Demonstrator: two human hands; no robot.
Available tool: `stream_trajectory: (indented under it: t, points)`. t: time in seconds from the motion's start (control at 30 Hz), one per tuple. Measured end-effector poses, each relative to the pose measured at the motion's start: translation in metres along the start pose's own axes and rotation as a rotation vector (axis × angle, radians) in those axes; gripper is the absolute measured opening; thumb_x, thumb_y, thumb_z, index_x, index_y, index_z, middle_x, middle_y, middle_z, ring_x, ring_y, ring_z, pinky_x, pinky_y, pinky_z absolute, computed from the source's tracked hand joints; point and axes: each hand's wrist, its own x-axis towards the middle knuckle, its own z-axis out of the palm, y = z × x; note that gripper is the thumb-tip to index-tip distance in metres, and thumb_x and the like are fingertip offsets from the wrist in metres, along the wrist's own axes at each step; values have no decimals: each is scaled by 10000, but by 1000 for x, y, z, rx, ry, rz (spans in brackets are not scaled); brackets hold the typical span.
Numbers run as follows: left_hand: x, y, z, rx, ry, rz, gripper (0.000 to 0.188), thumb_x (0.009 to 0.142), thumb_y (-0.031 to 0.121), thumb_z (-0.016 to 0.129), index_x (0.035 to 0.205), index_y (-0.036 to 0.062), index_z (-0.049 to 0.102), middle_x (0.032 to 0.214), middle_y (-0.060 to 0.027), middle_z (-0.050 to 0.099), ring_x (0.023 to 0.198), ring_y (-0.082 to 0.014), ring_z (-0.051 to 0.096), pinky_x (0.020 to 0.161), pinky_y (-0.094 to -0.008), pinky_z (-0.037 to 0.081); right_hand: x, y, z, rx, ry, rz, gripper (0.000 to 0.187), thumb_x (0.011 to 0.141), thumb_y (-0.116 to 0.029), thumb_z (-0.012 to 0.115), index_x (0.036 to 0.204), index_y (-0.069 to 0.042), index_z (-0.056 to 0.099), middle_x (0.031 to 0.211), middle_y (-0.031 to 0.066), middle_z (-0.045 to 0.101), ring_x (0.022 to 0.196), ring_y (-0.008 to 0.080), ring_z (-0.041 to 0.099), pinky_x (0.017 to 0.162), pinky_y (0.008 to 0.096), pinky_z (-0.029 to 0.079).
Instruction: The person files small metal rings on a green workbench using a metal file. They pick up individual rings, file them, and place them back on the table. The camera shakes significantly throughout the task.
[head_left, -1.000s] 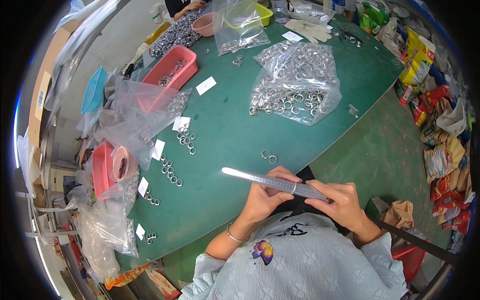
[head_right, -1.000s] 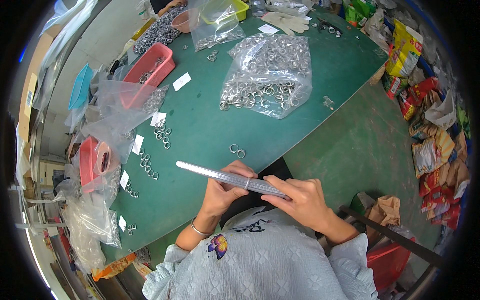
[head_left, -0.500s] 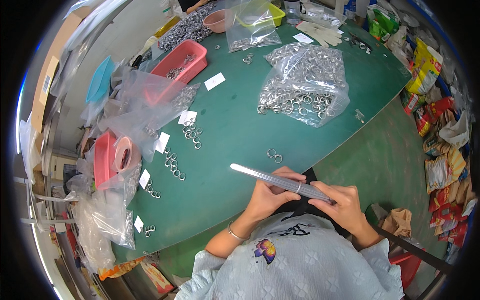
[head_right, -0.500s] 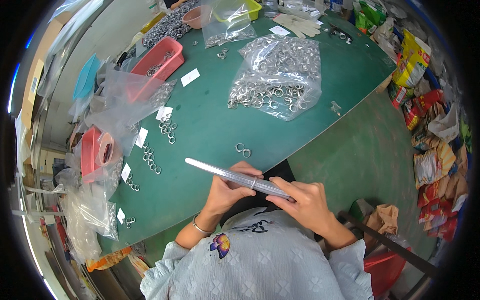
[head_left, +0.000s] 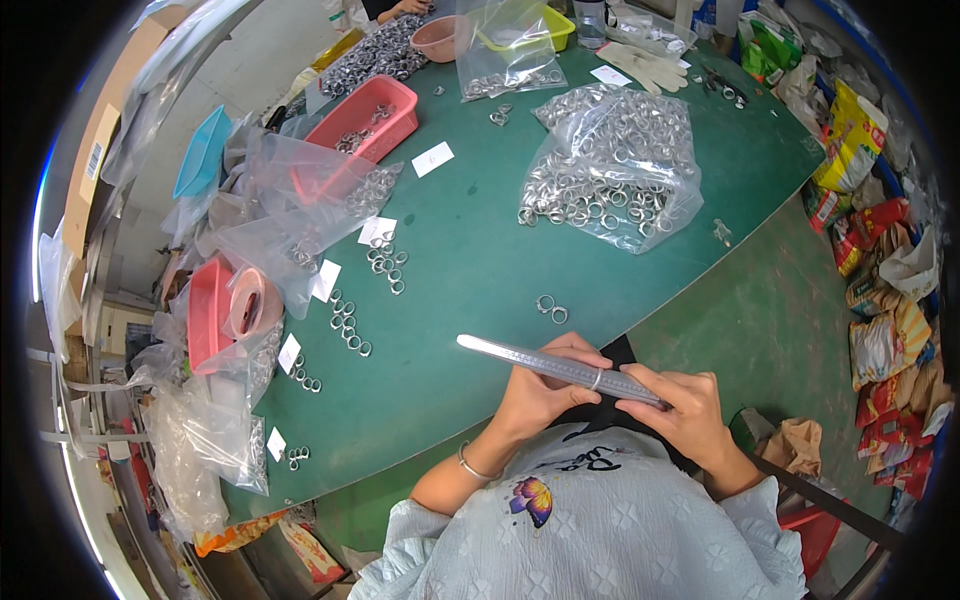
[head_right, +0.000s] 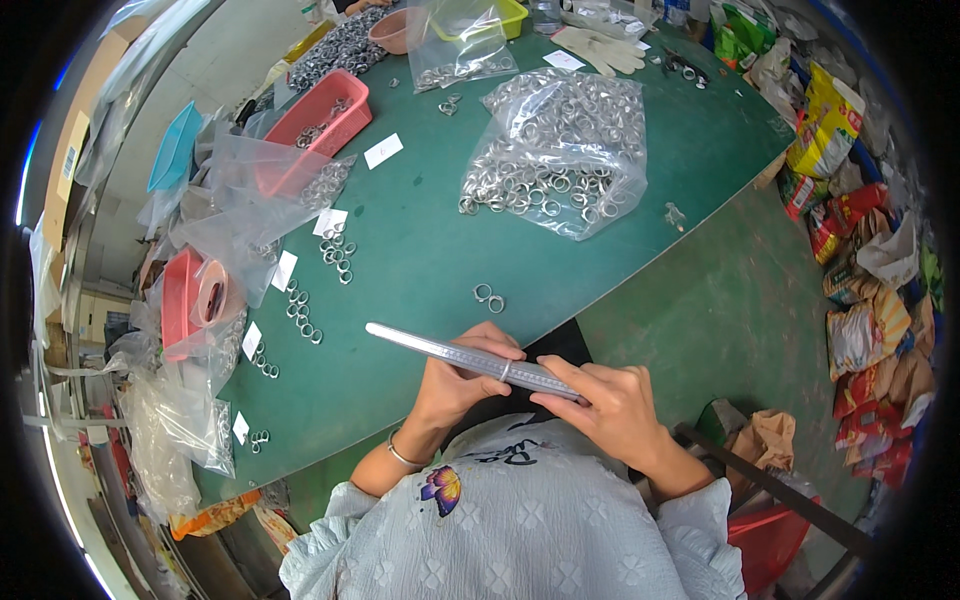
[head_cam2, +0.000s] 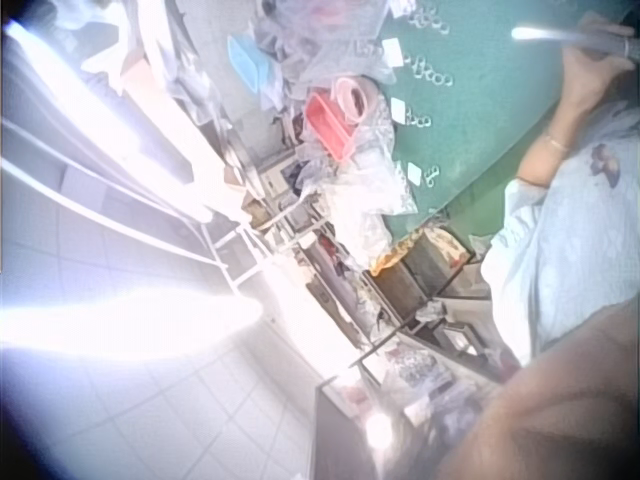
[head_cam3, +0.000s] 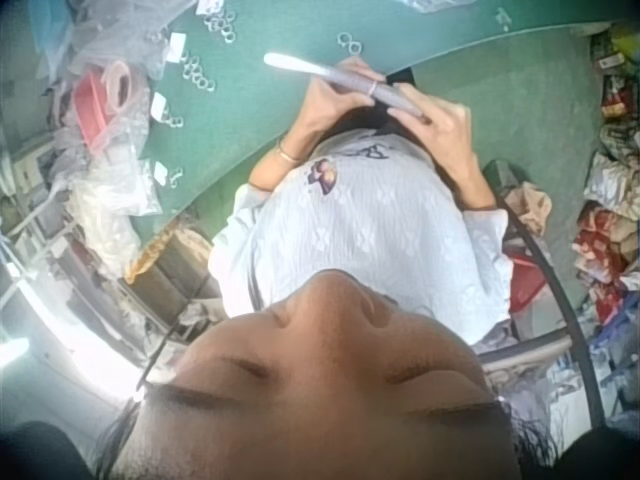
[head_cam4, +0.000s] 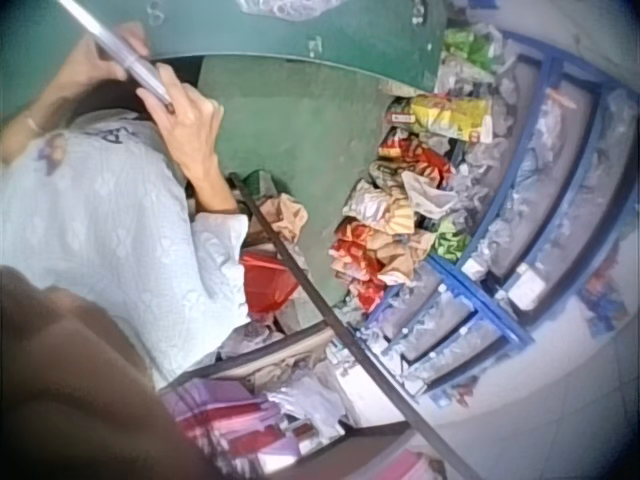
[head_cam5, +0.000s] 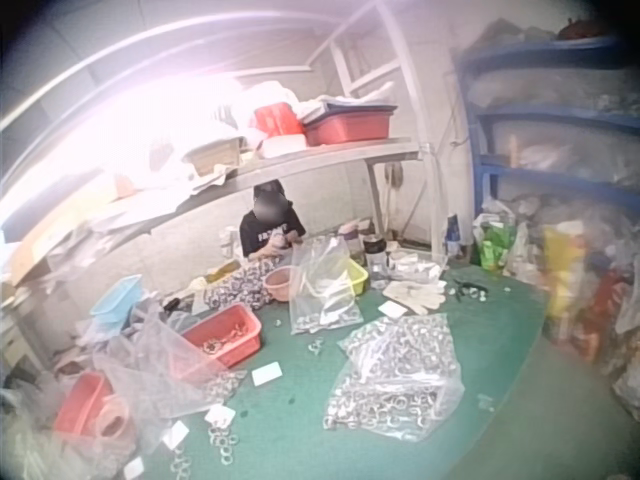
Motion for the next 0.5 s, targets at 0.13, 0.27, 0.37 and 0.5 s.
stream_trajectory:
  t: [0.13,0.27,0.37,0.5]
  points:
    - [1,1,1,-3,11,-6,345,686,73,778,992,-26,651,942,-56,563,857,-142,557,746,-249,455,0,0,-1,-23,-6,-12,360,705,-253,754,1010,-93,649,553,52,550,438,191,530,408,301,398]
    - [0,-1,1,-15,13,-8,344,690,74,776,994,-26,651,940,-56,563,855,-141,561,737,-245,462,1,-1,0,-22,0,-9,361,708,-257,751,1011,-92,647,548,51,542,438,191,529,408,302,398]
    - [0,-1,1,-44,23,-17,340,694,76,774,995,-23,651,942,-56,563,851,-140,564,731,-244,467,1,0,1,-26,-7,-7,360,709,-255,750,1012,-92,645,549,51,541,437,192,528,409,302,398]
    - [0,-1,1,-59,38,-14,331,696,70,772,991,-21,653,941,-54,564,852,-138,564,734,-244,467,1,0,1,-26,-5,-9,360,712,-254,748,1015,-92,643,552,49,542,437,191,527,408,301,397]
